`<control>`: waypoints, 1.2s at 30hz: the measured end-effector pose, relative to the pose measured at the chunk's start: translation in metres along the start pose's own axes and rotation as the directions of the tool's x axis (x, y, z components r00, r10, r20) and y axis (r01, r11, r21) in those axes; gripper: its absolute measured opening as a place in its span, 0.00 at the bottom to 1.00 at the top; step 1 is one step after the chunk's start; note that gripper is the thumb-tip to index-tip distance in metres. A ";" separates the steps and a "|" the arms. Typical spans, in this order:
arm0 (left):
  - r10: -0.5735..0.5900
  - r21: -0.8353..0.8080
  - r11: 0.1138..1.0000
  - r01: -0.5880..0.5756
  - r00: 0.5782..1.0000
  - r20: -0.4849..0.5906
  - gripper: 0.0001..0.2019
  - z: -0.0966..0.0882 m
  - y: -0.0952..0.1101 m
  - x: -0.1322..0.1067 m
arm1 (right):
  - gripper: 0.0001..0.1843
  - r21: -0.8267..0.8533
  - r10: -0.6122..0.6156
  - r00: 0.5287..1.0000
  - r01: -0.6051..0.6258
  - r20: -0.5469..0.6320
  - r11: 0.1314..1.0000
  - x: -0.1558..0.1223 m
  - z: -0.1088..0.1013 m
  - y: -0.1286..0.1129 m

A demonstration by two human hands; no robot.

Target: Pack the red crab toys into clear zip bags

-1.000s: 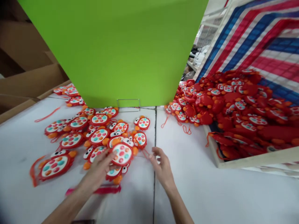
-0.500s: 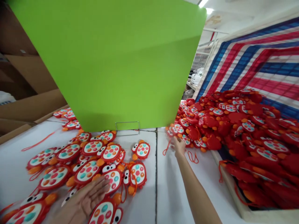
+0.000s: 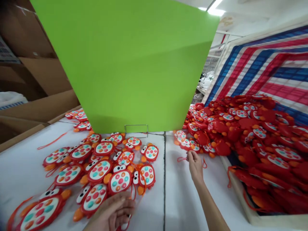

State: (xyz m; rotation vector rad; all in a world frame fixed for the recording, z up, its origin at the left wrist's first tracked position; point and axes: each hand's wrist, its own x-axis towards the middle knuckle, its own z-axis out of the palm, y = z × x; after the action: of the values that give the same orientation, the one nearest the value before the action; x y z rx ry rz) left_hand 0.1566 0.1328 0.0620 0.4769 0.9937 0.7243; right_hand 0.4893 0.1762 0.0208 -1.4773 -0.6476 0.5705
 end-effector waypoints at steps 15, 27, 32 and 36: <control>-0.070 0.099 0.995 0.032 0.907 0.414 0.19 0.047 -0.040 -0.028 | 0.14 -0.090 0.236 0.874 -0.219 0.426 0.972 -0.190 -0.046 -0.060; 0.223 0.525 0.730 -0.438 0.878 0.423 0.20 0.041 -0.033 -0.064 | 0.13 -0.018 0.181 0.748 -0.221 0.638 0.975 -0.210 -0.013 -0.071; 0.173 0.576 0.696 -0.430 0.878 0.447 0.18 0.039 -0.030 -0.070 | 0.13 -0.076 0.216 0.699 -0.226 0.681 0.971 -0.209 -0.014 -0.076; 0.047 0.624 0.709 -0.328 0.905 0.423 0.14 0.033 -0.027 -0.058 | 0.12 -0.202 0.231 0.607 -0.117 0.761 0.972 -0.198 -0.012 -0.084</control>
State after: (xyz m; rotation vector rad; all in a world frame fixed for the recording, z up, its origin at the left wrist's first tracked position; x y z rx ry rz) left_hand 0.1738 0.0707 0.0937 1.3497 0.8208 0.3900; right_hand 0.3540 0.0269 0.0952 -1.3813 -1.2482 1.3997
